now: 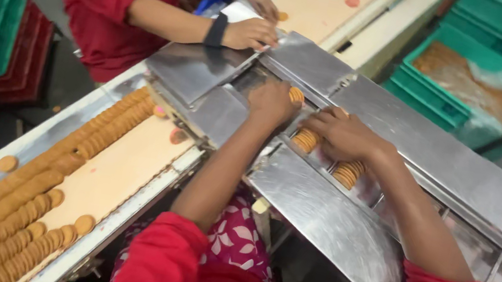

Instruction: The person stacks round cookies into vertical columns on a moving conveyor belt. They repeatedly pick up cookies and place them on top of existing stacks, maintaining alignment as the belt advances.

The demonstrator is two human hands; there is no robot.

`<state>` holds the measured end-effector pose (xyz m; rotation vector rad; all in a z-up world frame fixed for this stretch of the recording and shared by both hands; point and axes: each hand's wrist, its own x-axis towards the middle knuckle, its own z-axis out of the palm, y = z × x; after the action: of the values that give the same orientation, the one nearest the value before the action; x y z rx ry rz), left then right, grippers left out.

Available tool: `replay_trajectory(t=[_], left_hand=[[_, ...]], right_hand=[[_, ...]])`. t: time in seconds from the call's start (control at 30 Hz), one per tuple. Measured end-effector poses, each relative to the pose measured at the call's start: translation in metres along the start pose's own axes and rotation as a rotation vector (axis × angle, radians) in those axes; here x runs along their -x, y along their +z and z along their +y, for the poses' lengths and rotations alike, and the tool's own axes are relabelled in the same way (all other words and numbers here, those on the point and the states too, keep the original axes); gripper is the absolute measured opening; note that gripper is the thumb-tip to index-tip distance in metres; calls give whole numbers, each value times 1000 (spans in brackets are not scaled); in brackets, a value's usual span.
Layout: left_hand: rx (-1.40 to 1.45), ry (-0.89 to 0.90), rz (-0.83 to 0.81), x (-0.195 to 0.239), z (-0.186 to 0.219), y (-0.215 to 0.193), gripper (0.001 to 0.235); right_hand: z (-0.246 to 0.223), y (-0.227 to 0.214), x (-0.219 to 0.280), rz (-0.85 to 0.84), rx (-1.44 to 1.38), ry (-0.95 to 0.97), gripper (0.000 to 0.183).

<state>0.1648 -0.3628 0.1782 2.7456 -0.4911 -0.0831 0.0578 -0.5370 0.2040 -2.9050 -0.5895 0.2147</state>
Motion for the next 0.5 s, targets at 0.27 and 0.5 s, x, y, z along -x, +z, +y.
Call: replay_trajectory(t=[0.27,0.5], left_hand=[[229,191,73,45,12,58,90],[151,509,217,157,-54,37,81]], right_hand=[[27,-32,27,2,-181,292,47],[2,-71,56,448,-90,7,32]])
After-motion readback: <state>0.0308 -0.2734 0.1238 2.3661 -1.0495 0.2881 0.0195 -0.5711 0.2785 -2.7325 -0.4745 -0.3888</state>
